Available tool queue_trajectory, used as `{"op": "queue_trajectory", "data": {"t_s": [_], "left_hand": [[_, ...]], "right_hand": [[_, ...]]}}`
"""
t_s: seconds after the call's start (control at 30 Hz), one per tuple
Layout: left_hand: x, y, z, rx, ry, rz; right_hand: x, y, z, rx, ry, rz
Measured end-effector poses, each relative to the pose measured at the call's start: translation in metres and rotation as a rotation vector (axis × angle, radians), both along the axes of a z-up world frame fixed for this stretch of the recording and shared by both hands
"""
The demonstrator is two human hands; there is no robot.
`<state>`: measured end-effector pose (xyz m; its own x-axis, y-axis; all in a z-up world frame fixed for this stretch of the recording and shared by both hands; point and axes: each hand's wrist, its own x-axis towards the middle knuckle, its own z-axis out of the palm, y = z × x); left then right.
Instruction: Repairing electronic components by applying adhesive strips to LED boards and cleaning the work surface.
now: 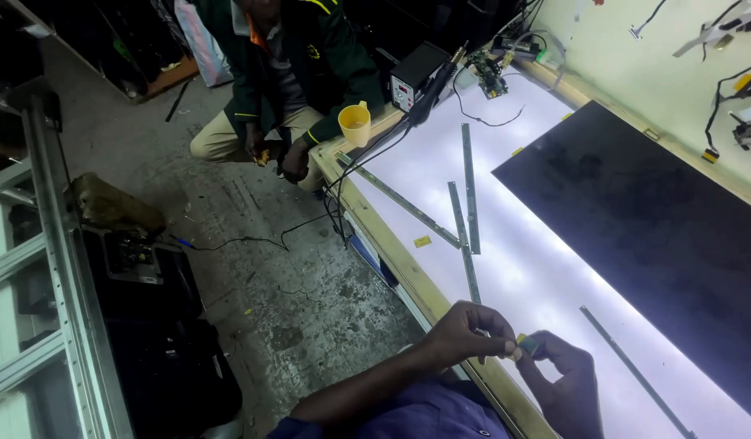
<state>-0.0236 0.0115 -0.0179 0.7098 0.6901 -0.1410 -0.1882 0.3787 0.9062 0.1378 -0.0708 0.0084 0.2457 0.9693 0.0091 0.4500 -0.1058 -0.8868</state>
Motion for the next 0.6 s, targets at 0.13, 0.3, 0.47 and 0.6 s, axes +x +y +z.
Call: {"op": "queue_trajectory", "data": {"t_s": [0.13, 0.3, 0.47, 0.6], "left_hand": [[-0.001, 0.0, 0.0, -0.008, -0.044, -0.001], [-0.001, 0.002, -0.004, 0.011, -0.051, -0.016], [0.001, 0.004, -0.012, -0.024, -0.095, -0.052], [0.0, 0.005, -0.015, -0.021, -0.124, -0.061]], "right_hand": [[0.001, 0.002, -0.005, 0.0, 0.013, 0.0], [0.002, 0.003, -0.006, -0.015, 0.015, -0.021], [0.007, 0.003, -0.016, -0.001, 0.008, -0.025], [0.009, 0.003, -0.021, -0.033, 0.012, -0.015]]}}
